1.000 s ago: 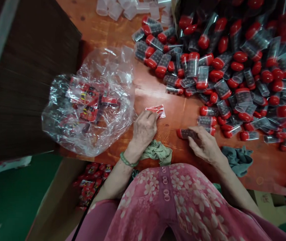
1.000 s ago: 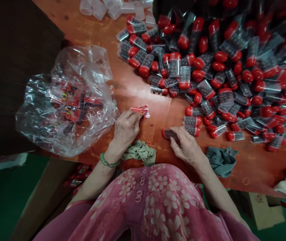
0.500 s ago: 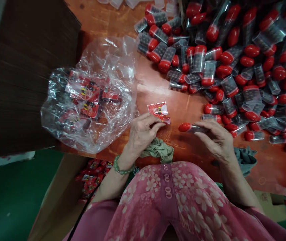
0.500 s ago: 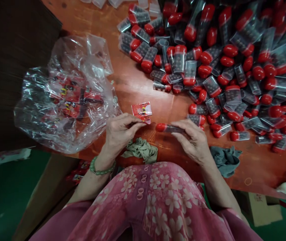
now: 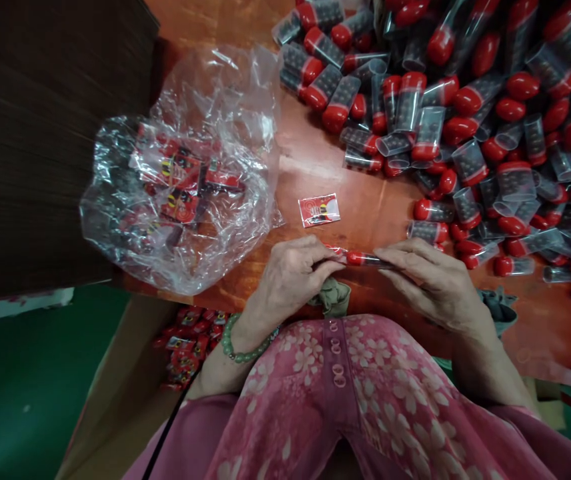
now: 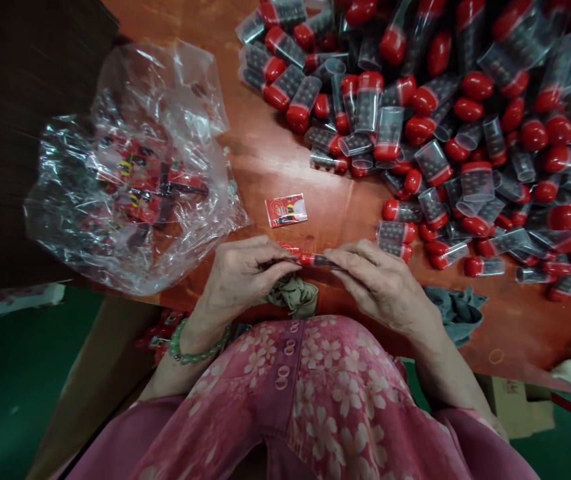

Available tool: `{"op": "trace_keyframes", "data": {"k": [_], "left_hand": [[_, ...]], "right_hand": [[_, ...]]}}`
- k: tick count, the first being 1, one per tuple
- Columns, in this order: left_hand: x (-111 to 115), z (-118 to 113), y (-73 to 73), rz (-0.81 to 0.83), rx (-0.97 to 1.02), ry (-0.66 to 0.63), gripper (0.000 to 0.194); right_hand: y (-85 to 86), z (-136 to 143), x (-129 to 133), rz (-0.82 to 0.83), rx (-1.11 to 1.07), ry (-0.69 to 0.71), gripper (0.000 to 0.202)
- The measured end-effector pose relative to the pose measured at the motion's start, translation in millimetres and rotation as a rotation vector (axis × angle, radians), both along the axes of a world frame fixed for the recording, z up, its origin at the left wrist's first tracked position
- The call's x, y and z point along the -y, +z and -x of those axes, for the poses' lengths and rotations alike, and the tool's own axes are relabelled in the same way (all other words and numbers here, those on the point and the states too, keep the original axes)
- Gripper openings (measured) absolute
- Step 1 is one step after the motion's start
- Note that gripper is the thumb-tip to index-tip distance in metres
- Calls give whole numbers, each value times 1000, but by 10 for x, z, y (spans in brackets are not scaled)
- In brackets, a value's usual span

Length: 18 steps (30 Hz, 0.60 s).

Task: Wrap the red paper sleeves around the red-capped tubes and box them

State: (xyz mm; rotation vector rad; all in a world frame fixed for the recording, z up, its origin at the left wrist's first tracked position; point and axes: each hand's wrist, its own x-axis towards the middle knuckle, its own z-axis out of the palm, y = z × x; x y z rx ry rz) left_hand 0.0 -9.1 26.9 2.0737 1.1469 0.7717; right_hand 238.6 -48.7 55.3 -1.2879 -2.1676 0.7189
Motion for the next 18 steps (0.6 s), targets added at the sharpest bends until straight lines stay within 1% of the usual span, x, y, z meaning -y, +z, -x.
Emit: {"op": "trace_keyframes", "data": {"k": [2,5,12,15,18], "left_hand": [[23,-9,-4,-55,-79,-28,13],[51,-24,-11,-106,-182,-51,18],[54,12,-67,-71,-236,-103,22],[57,31,-63,-51,-273,-138,24],[54,36,-43,-38,-325,-188,22]], "right_hand": [[34,-4,-12,45,64,42,38],[77,8,-47,91,129,62,33],[89,36,-141,131,246,177,25],[109,66,-176,151,270,209,26],[162,108,-219,205,296,269,27]]}}
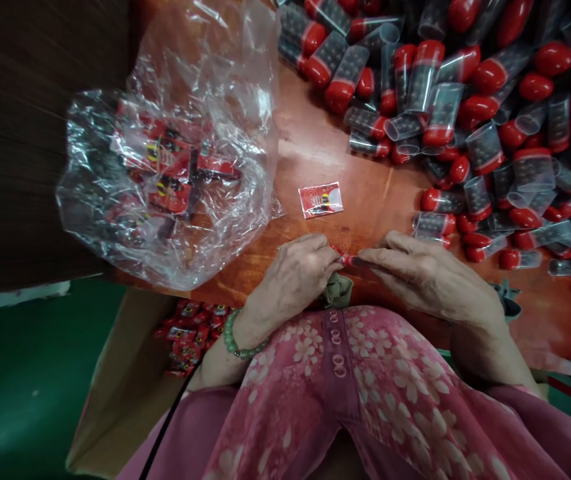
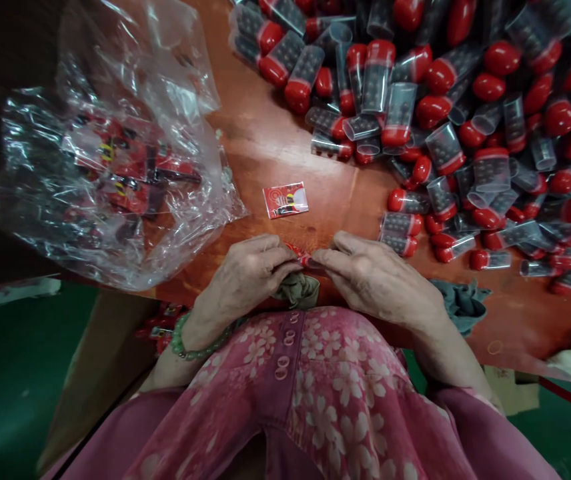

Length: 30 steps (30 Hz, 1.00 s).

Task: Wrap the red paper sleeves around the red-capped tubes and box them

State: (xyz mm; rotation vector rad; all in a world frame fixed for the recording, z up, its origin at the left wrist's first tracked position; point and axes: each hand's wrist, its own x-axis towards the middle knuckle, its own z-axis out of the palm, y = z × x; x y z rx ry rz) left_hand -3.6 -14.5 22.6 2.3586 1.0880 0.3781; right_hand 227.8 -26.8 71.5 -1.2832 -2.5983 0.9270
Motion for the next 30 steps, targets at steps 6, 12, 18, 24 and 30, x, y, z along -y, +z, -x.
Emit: {"op": "trace_keyframes", "data": {"k": [6,12,18,24,30], "left_hand": [[-63,15,-35,52,33,-102,25],[-116,46,-153,205,196,-112,32],[-172,23,-135,445,315,-89,32],[-327,-3,-214,729,418,132,41],[-378,-52,-226,838,432,143,48]], "right_hand": [[85,60,-77,36,-6,52,27],[-55,100,-88,58,-157,-17,26],[-307,2,-148,269,-460,-206,18],[-568,35,-121,738,-772,-594,26],[-646,181,-36,1030,-1044,-692,32]]}}
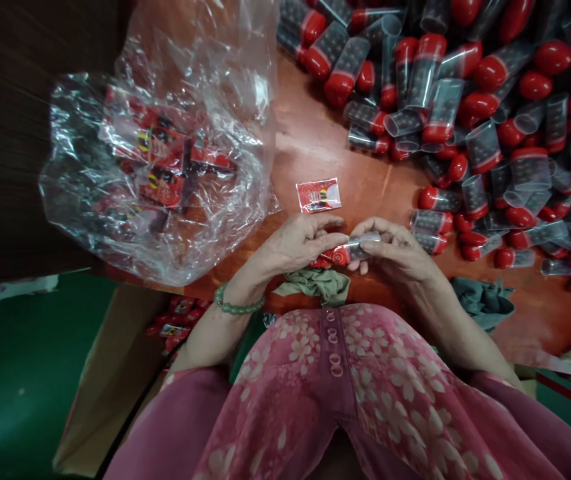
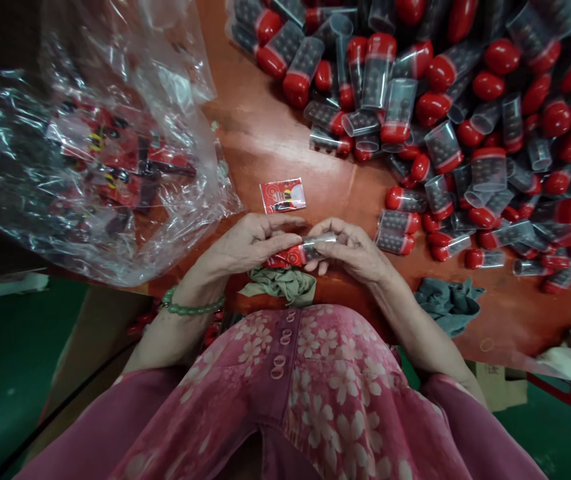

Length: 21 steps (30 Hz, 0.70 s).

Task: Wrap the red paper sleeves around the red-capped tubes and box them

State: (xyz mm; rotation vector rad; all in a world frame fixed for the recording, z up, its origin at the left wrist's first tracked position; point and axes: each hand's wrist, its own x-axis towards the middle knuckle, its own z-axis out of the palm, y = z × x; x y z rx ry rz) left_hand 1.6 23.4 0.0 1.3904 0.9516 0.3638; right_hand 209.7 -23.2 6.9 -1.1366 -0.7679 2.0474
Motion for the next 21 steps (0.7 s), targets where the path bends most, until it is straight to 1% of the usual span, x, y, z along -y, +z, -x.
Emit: {"op": "trace_keyframes", "data": {"k": [2,4,6,7,9,12,14,17,19,21], "left_hand": [[5,17,4,5,-31,42,53],[11,59,17,18,-21,122,59],[20,108,39,77,60,194,64],[27,127,49,121,105,211,65],[47,146,54,207,151,211,62],[82,127,9,273,91,197,46],[98,100,-38,251,43,193,40],[96,74,-66,131,19,230,41],[65,84,-28,73,18,235,48],[7,114,41,67,12,161,46]], "right_hand": [[-35,31,2,30,-41,-50,35],[-63,52,-7,40,-39,-120,36],[-70,67,-19,40,-27,-178,37],[-67,74,-24,35,-20,-190,37],[-53,82,-27,15,3,-176,38],[-36,79,-16,-51,77,-132,36],[-31,65,-4,-104,151,-125,33],[-15,42,10,-142,232,-131,29],[13,35,15,-130,238,-128,28],[54,37,13,-122,248,-106,29]]}}
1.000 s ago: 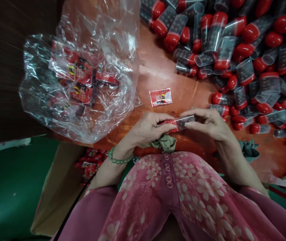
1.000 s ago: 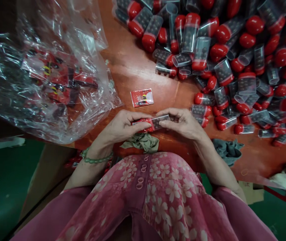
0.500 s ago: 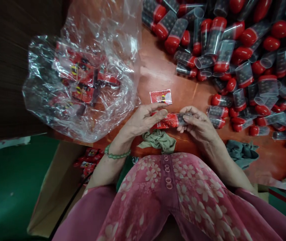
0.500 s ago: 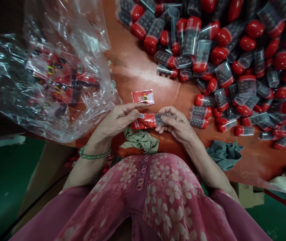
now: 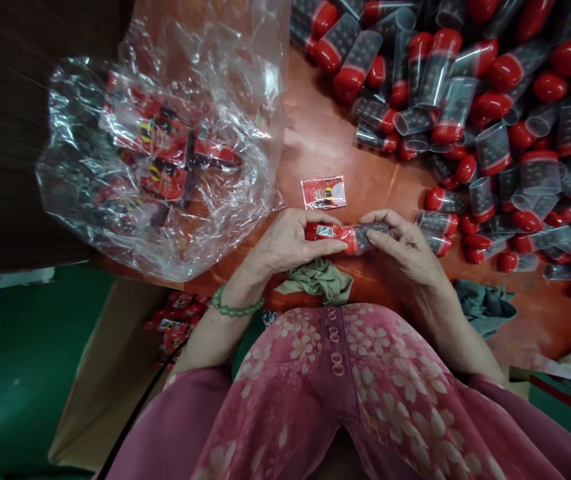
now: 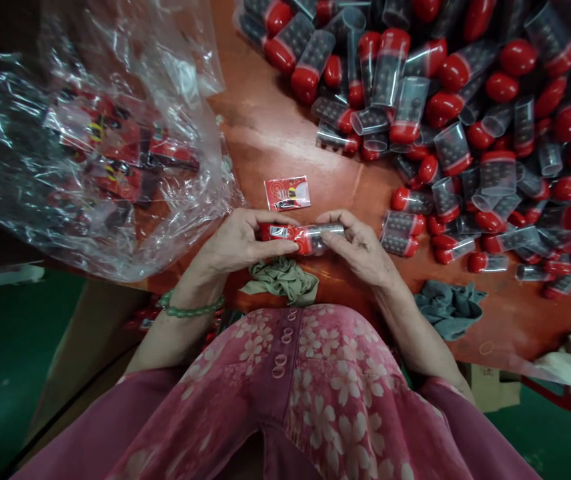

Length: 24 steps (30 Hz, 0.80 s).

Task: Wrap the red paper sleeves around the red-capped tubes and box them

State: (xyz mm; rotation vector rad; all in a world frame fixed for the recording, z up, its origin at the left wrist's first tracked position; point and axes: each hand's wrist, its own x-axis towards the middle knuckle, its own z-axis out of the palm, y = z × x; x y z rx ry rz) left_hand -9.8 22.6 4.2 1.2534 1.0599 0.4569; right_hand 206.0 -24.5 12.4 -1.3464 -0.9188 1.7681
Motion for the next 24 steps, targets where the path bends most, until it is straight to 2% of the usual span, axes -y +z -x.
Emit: {"op": "trace_keyframes", "data": {"k": [5,10,14,17,19,21,24], "left_hand": [[-187,32,102,91,29,-249,33],[-255,-67,40,101,-14,-309,29],[-238,-124,-10,39,-38,-265,24],[-241,-171,-40,23,-35,-233,23],[-257,-199,-47,-1,-32,-247,25],[-274,-206,-42,-38,-30,-206,32],[-245,-161,-24,-67,38,59,45]], "right_hand": [[86,22,-39,-29,49,72,30],[73,-17,-81,-146,192,193,30],[63,-68,-98,-356,361,332,27],[59,-72,-109,-397,411,329,26],[35,-53,-117,-313,340,273,27],[-12,-17,-125,-186,187,173,29],[-92,59,-138,-52,-43,-8,33]]}}
